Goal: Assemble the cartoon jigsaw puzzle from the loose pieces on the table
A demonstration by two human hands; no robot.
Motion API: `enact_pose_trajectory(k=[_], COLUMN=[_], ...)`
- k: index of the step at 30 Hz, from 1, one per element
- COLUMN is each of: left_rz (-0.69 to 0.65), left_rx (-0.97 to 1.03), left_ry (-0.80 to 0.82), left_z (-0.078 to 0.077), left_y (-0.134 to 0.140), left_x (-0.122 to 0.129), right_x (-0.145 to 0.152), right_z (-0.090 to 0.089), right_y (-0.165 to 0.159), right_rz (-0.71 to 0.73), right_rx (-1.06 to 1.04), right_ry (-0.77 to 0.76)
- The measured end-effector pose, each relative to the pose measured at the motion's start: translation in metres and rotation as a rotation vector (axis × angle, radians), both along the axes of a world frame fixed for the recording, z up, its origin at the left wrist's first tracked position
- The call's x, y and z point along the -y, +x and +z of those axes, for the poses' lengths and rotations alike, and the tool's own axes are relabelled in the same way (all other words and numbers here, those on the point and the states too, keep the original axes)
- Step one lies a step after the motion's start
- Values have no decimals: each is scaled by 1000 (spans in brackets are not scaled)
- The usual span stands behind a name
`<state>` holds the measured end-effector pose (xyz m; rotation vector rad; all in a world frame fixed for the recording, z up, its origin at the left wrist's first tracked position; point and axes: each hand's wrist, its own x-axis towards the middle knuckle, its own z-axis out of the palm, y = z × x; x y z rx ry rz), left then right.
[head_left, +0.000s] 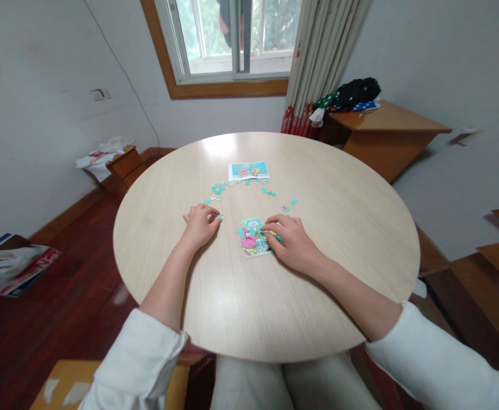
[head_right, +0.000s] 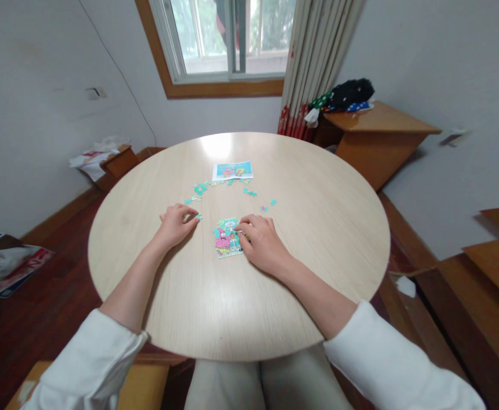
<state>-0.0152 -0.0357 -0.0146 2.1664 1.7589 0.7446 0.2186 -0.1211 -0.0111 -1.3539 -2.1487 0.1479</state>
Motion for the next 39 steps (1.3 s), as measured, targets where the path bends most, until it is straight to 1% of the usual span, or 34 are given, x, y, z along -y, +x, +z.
enact_pose_trajectory(k=[6, 9, 13, 16, 21, 23, 26, 31, 36, 39], left_rz=[20, -2, -34, -64, -143, -168, -212, -355, -453, -482], left_rx=[60, 105, 175, 257, 475, 567, 697, 816, 844, 833], left_ry=[-29, -36, -38, -40, -84, -119, -220, -427, -542, -564], left_z=[5, 7, 4, 1, 1, 3, 6, 14, 21, 22], left_y=[1, 2, 2, 1, 1, 1, 2, 8, 20, 25], left_x=[0, 2, 2, 1, 0, 1, 5, 16, 28, 32], right_x=[5, 5, 5, 5, 6, 6, 6, 7, 6, 5], right_z=[6, 6, 5, 4, 4, 5, 6, 9, 7, 6], right_y=[1, 2, 1, 1, 0, -1, -2, -7, -13, -15], right_rz=[-15, -16, -6, -13, 0, -2, -14, 23, 86, 86], right_rx=[0, -4, -24, -23, -13, -22, -36, -75, -141, -170], right_ry=[20, 21, 16, 3, -19, -27, -50, -60, 6, 42])
